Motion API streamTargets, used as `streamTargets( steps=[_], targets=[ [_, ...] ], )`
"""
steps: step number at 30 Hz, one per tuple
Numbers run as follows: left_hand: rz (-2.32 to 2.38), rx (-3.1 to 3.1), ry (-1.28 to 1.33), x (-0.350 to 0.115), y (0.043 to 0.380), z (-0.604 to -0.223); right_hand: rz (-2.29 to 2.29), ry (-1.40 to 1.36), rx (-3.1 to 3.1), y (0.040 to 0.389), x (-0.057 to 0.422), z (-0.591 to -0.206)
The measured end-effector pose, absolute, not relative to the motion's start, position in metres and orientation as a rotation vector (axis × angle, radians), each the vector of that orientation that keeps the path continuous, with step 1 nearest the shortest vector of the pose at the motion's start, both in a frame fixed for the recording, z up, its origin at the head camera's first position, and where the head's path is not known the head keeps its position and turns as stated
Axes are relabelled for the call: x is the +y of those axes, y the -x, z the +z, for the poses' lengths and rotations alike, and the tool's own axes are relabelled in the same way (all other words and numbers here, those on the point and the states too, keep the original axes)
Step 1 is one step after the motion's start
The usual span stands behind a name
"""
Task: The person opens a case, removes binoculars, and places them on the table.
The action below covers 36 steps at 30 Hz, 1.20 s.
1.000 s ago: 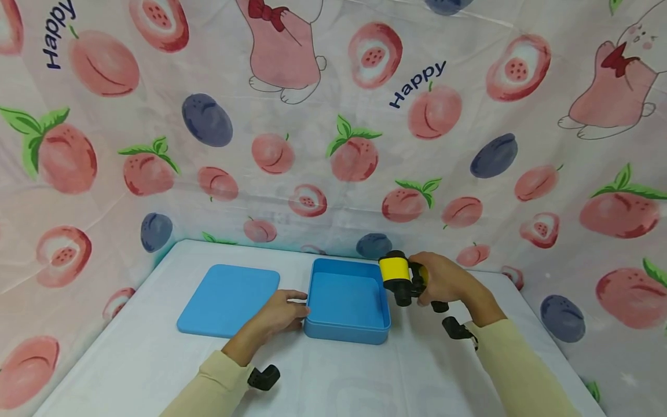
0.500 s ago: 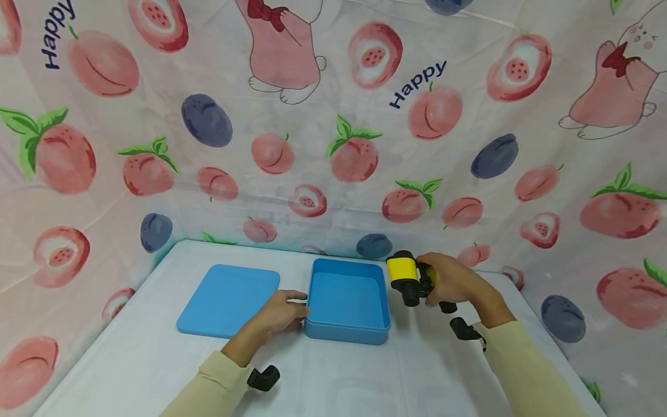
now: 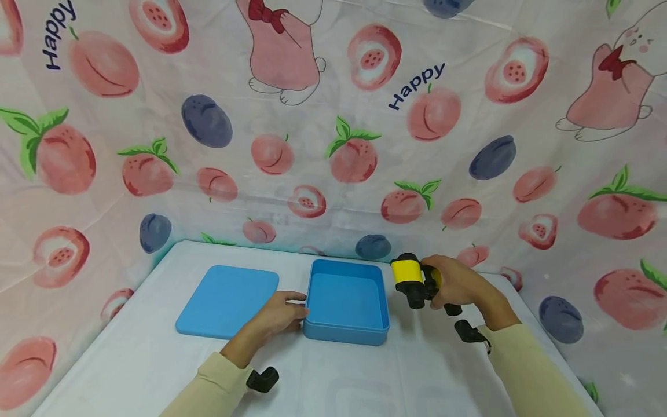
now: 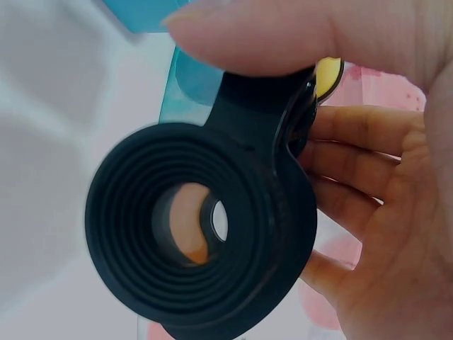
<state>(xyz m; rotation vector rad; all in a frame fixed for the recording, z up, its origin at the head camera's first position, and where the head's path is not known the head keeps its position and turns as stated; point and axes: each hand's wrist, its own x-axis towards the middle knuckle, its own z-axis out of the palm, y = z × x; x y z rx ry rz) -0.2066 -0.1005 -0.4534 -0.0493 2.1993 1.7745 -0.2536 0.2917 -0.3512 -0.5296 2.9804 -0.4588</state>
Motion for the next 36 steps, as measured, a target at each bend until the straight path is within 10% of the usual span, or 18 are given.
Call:
streamTargets(
  steps=[36],
  targets=[
    [1.775, 2.213, 0.054, -0.1, 0.206, -0.454, -0.474, 0.476, 2.98, 0.249, 0.318, -0.352]
  ],
)
